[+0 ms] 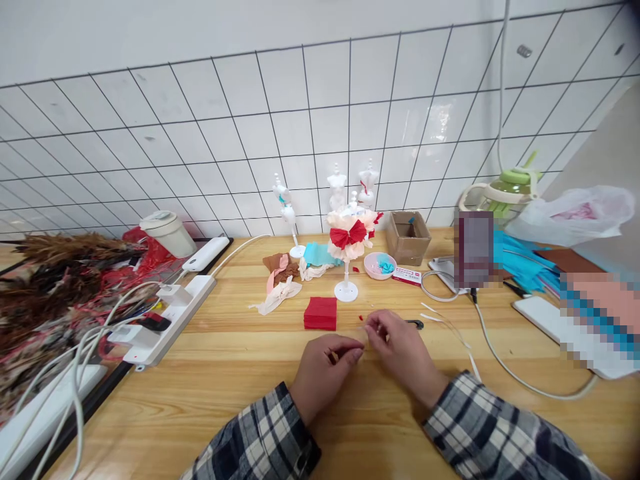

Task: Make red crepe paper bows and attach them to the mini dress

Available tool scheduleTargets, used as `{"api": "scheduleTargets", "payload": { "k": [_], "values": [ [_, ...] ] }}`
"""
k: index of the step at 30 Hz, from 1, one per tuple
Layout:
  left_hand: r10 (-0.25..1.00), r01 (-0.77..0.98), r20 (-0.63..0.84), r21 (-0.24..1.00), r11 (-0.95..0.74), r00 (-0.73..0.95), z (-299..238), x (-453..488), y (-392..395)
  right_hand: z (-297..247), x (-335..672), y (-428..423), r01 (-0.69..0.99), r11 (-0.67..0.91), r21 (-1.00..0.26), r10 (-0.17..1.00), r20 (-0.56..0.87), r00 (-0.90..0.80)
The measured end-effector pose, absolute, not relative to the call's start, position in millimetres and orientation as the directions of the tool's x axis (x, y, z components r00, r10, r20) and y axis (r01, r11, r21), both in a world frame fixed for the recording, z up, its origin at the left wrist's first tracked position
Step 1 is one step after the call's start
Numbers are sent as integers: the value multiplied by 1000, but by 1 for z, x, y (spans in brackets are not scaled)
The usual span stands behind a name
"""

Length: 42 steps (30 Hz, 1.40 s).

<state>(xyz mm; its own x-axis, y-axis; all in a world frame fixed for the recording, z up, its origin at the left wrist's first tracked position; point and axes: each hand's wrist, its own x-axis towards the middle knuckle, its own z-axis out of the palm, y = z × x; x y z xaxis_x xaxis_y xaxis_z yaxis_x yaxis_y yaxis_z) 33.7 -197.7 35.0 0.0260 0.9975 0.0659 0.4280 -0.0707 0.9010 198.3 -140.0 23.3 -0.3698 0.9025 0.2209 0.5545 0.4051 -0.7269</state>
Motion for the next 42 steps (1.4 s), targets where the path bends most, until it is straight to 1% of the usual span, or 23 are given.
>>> {"api": "scheduleTargets", "payload": {
  "k": [2,4,6,9,12,16,18,21,24,28,33,42],
  "values": [
    [999,444,33,895,-46,35,33,36,-198,26,196,-146,596,540,-594,836,295,-463],
    [999,489,35,872,-30,-1,31,37,-198,27,195,-150,608,609,-509,790,318,-524],
    [998,526,49,850,-23,-34,31,36,-196,27,193,-153,615,633,-470,772,322,-548],
    [998,542,59,840,-29,-37,31,33,-195,27,193,-154,619,641,-455,765,312,-563],
    [997,576,73,816,-54,-11,30,32,-194,28,193,-154,607,640,-471,761,284,-583],
    [997,626,81,777,-67,7,29,31,-195,30,195,-153,543,581,-606,779,219,-588],
    [996,622,85,781,-61,-9,29,31,-196,30,196,-152,500,551,-668,783,205,-587],
    [996,582,83,812,-45,-39,30,30,-195,31,196,-151,460,536,-708,781,210,-588],
    [995,535,77,844,-28,-69,31,31,-195,31,195,-152,447,542,-711,774,216,-595],
    [996,480,51,877,-8,-78,32,33,-194,30,195,-153,475,530,-703,794,214,-569],
    [999,434,27,901,-4,-47,31,35,-193,28,196,-153,488,561,-669,782,236,-577],
    [1000,340,0,940,0,0,34,33,-192,30,198,-151,517,568,-640,790,249,-560]
  ]
}}
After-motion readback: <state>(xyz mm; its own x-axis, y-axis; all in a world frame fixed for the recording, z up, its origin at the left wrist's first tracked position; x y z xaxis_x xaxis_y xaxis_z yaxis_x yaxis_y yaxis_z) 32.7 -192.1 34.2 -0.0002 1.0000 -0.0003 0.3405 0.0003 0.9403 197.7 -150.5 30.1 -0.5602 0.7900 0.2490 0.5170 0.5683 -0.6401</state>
